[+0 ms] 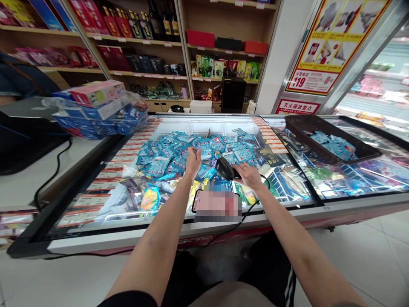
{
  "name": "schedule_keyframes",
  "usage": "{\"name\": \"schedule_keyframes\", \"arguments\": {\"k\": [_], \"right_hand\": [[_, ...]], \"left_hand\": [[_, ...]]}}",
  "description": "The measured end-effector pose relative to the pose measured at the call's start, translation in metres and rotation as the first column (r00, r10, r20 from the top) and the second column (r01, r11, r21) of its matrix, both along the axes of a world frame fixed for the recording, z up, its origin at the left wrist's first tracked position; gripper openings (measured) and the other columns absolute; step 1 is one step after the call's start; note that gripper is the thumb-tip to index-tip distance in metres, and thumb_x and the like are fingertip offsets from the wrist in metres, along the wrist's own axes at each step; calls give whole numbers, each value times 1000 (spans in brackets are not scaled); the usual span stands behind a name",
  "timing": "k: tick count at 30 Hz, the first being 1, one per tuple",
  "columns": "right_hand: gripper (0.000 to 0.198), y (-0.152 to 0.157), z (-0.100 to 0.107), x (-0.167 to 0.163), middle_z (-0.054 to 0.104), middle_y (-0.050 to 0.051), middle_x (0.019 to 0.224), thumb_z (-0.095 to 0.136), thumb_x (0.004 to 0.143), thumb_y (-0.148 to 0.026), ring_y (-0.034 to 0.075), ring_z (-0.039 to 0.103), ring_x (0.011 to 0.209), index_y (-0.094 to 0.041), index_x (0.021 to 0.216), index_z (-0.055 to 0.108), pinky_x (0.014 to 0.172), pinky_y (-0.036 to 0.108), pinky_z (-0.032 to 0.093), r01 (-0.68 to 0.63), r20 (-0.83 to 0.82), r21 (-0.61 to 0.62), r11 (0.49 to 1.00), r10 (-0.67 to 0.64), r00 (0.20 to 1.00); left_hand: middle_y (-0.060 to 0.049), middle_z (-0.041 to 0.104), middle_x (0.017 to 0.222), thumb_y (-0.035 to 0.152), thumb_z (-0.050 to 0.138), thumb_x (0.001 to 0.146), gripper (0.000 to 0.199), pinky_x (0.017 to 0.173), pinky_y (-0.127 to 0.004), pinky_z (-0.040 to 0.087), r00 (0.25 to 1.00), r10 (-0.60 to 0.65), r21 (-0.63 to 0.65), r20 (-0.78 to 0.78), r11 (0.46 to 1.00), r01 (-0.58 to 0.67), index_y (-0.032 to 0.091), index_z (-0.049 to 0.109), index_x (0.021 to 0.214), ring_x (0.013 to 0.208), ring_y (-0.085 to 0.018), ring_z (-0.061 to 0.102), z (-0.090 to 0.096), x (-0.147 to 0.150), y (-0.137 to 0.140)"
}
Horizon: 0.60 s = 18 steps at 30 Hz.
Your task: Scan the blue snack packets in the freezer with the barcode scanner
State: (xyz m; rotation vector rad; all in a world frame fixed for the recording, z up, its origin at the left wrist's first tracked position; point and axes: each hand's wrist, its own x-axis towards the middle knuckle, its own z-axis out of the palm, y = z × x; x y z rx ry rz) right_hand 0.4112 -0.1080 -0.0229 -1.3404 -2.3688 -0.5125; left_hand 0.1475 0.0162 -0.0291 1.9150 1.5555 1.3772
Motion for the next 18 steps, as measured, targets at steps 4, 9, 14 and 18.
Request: {"name": "schedule_keyframes", "arguments": {"k": [4,9,14,18], "right_hand": [[48,0,1,0,64,11,102,57,86,-45,23,56,97,-14,122,54,72,31,43,-3,12,-3,1000,3,1000],[47,-1,1,0,64,11,102,57,86,-45,23,56,96,-15,122,53,72,31,43,-6,8,-5,1000,6,1000],[45,0,-2,1,64,11,101,53,88,-46,22,56,95,-16,122,54,72,30,43,21,-28,12,1000,-20,999],[45,1,-3,1,63,11,100,52,88,-46,23,55,96,-15,122,55,72,30,43,42,-53,26,999,-40,998]], "left_hand": [[2,45,60,57,32,91,44,56,-31,36,1000,-5,-14,-5,1000,5,18,42,107,55,-17,51,1,0,-1],[2,45,59,57,32,91,45,58,-32,39,1000,-8,-17,-26,1000,8,17,42,109,55,-18,52,3,1,-3],[-9,58,81,52,36,91,46,70,-36,45,995,86,104,-57,991,-80,13,42,115,73,-21,58,12,3,-14],[-20,49,127,42,41,90,44,98,-47,36,944,273,289,-184,933,-214,14,47,124,120,-31,46,26,7,-28]]}}
